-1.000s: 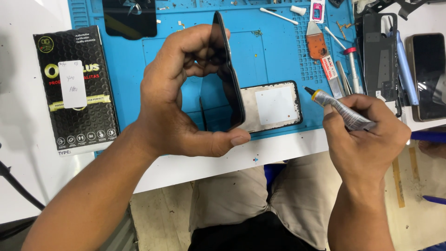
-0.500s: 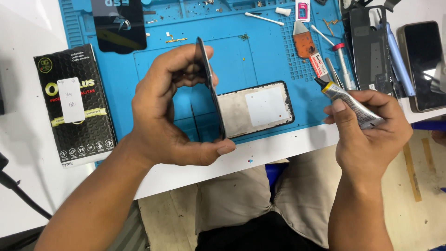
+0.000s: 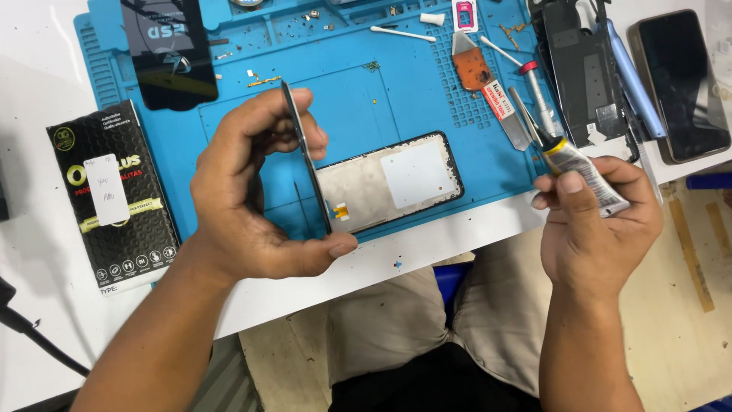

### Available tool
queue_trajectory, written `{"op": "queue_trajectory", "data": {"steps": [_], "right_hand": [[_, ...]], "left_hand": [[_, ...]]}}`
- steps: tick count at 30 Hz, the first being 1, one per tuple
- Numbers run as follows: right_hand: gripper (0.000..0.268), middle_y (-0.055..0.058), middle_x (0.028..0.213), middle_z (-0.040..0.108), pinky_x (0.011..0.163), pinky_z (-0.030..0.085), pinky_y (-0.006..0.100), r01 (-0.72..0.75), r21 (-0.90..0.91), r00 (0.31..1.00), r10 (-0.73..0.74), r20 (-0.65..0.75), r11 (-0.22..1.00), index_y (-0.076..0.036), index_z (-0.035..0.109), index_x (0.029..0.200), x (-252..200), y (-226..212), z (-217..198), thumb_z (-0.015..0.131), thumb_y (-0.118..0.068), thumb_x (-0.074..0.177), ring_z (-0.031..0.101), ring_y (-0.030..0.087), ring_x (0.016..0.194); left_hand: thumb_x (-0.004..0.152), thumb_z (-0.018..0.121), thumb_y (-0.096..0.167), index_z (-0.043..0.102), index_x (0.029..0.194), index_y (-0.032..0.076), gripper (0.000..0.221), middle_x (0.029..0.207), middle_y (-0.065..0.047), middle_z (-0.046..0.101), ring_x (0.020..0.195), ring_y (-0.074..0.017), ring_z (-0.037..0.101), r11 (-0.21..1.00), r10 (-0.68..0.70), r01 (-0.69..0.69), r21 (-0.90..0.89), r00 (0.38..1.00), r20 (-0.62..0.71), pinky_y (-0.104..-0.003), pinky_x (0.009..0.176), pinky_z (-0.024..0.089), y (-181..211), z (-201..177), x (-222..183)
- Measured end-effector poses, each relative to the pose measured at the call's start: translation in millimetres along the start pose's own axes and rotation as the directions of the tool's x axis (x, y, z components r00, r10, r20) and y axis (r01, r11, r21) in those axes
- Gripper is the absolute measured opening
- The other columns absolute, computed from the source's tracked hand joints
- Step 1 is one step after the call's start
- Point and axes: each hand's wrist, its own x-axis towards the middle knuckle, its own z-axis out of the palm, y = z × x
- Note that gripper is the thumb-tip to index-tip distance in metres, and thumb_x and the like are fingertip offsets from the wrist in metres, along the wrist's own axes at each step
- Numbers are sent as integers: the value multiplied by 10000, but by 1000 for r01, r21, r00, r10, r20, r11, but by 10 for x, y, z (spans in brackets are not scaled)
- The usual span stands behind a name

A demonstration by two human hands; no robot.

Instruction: Replacing a smartphone screen by applying adhesive to the frame and fitting the new display panel

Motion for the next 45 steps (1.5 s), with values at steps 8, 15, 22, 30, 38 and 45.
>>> {"op": "queue_trajectory", "data": {"steps": [8, 15, 22, 30, 38, 45], "right_hand": [[257, 156, 969, 651, 666, 562, 273, -17, 61, 997, 22, -74, 998, -116, 592, 1114, 47, -71, -373, 797, -70, 967, 713, 238, 816], [217, 199, 962, 648, 655, 542, 268, -36, 71, 989, 46, -141, 997, -125, 601, 1079, -2, -62, -510, 753, -13, 972, 674, 222, 780], [232, 136, 919, 638, 613, 519, 273, -55, 35, 979, 61, -197, 998, -131, 595, 1080, 16, -61, -603, 753, -24, 947, 674, 221, 746], [257, 143, 1017, 683, 610, 475, 251, -66, 33, 972, 72, -225, 997, -167, 585, 1100, 38, -40, -698, 769, -95, 935, 673, 196, 774], [277, 138, 1030, 677, 611, 477, 232, -64, 60, 967, 77, -244, 996, -164, 569, 1079, 50, -53, -783, 799, -122, 931, 671, 186, 799], [238, 127, 1058, 689, 617, 472, 241, -72, 71, 958, 88, -274, 995, -176, 569, 1054, 55, -81, -806, 764, -101, 939, 660, 187, 796]], "left_hand": [[745, 935, 358, 418, 1467, -78, 989, 1329, -214, 615, 1181, -332, 655, 987, 3, -25, 158, 991, 137, -398, 979, 597, 149, 55, 179], [824, 903, 327, 404, 1503, -24, 913, 1384, -183, 615, 1262, -316, 643, 980, -73, 30, 197, 973, 217, -409, 1109, 536, 313, 167, 308], [792, 937, 336, 383, 1513, 48, 954, 1302, -156, 631, 1137, -311, 634, 943, -173, 76, 324, 943, 284, -398, 914, 542, 393, 345, 441], [739, 933, 385, 453, 1441, 57, 911, 1294, -120, 645, 1199, -340, 601, 897, -262, 102, 429, 905, 334, -454, 871, 529, 349, 571, 526], [712, 906, 335, 497, 1358, 38, 820, 1174, -120, 648, 1065, -353, 608, 883, -227, 42, 468, 910, 347, -469, 767, 524, 346, 693, 550], [675, 924, 374, 518, 1354, 15, 867, 1133, -122, 644, 986, -345, 612, 850, -222, -5, 527, 904, 365, -473, 706, 516, 299, 782, 536]]}}
